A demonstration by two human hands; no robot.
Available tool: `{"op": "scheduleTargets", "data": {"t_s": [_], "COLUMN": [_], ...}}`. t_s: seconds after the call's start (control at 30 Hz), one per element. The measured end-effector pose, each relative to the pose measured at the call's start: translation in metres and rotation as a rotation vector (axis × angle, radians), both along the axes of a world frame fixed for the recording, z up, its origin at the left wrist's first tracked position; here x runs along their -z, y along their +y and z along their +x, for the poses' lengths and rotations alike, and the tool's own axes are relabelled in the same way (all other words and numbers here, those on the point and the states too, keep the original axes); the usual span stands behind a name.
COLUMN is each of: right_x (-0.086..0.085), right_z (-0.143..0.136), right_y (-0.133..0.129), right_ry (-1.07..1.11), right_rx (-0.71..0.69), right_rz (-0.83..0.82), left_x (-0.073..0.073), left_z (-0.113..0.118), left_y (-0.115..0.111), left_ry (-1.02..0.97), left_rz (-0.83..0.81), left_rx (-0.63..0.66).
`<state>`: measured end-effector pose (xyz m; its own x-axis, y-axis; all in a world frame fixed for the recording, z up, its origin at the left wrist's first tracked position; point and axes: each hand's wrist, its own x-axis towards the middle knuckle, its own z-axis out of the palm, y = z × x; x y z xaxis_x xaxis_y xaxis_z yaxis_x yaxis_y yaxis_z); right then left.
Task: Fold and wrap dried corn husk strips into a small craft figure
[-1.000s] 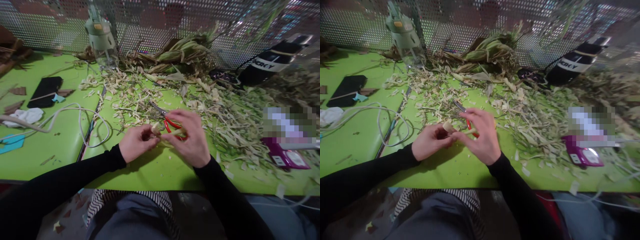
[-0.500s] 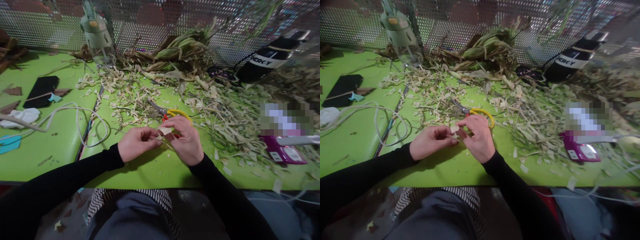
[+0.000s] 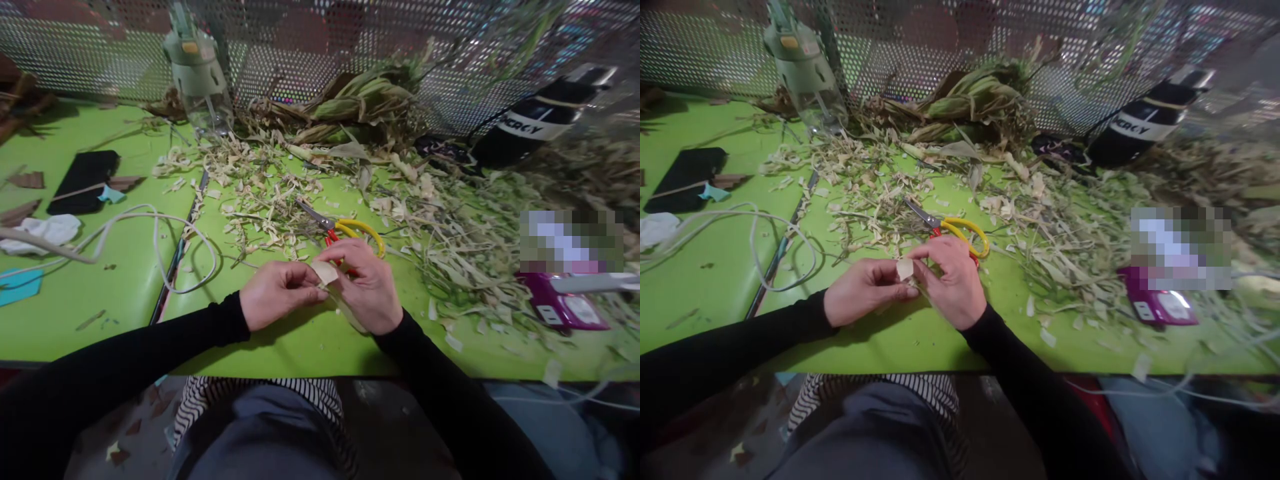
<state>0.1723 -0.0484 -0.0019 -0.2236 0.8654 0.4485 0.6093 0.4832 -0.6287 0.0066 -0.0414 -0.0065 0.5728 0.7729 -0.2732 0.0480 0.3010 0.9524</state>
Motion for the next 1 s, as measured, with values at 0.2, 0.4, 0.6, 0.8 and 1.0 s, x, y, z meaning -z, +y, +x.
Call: {"op": "scheduleTargets", "data": {"t_s": [0.2,0.4,0.6,0.8,1.0], "right_x": [-0.01,-0.018,-0.019,-0.018,-0.013], "right_z": [0.007,0.016,0.018,0.016,0.014], "right_y": [0.005,0.01,0.011,0.011,0.01], "right_ry": [0.032,-0.141,-0.127,-0.19,-0.296], "right_rx": [-0.003,-0.117,-0.153,-0.161,-0.051], "right_rz": [-0.165,-0.157,-0.127,-0.119,0.096], "left_x": [-0.003,-0.002,-0.003,-0.008,-0.002], "left_z": [0.002,0.001,0.0,0.002,-0.001], "left_y": [0.002,0.009,0.007,0.007,0.014], "left_ry": [-0.097,-0.129,-0.111,-0.06,-0.078], "left_rz": [-0.056,-0.093,-0.136,-0.087,-0.145], "left_rx": [-0.052,-0.164,-0.13,-0.147,-0.129]}}
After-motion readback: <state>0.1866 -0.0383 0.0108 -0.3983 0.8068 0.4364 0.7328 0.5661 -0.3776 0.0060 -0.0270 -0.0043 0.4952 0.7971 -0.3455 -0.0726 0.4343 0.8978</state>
